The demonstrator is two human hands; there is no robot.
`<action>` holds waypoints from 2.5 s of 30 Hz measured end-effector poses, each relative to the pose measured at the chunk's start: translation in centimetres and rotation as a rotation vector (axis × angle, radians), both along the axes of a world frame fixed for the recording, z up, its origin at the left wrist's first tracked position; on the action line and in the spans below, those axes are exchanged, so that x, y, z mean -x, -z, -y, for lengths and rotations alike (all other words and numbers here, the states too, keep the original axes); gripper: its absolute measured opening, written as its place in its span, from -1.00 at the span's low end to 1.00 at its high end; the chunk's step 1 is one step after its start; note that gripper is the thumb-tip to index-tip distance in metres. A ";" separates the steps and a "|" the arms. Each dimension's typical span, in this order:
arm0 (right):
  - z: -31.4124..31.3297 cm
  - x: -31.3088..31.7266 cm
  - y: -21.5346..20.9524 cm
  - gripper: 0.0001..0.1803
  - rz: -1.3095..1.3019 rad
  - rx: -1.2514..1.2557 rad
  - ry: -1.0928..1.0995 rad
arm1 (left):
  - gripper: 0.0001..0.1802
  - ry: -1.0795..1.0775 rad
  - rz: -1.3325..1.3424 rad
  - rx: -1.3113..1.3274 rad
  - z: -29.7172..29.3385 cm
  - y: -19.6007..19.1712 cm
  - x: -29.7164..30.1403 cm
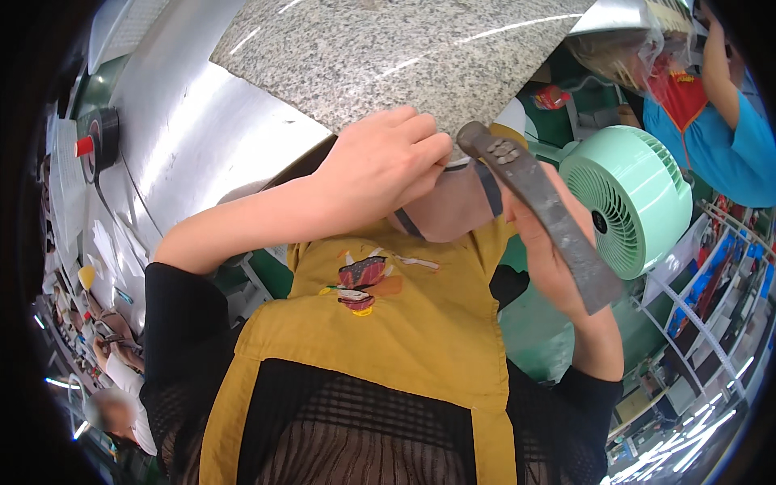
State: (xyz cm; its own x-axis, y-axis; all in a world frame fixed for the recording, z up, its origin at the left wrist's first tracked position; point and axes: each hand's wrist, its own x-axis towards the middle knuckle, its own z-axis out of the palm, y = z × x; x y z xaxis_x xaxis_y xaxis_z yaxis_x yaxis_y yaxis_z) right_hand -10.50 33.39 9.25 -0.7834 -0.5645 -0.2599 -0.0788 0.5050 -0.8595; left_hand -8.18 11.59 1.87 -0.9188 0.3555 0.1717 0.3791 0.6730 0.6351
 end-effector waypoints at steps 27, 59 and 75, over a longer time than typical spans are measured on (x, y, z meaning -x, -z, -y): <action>0.7 1.4 -0.3 -0.41 -0.047 -0.262 -0.382 | -0.71 0.131 -0.483 0.109 1.8 2.0 -1.2; 2.3 -0.2 0.7 -0.54 -0.295 -0.255 -0.433 | -0.74 0.050 -0.310 0.035 3.4 1.9 -1.8; 2.8 0.0 -0.6 -0.70 -0.024 -0.212 -0.278 | -0.73 0.057 -0.375 -0.003 3.4 2.7 -2.2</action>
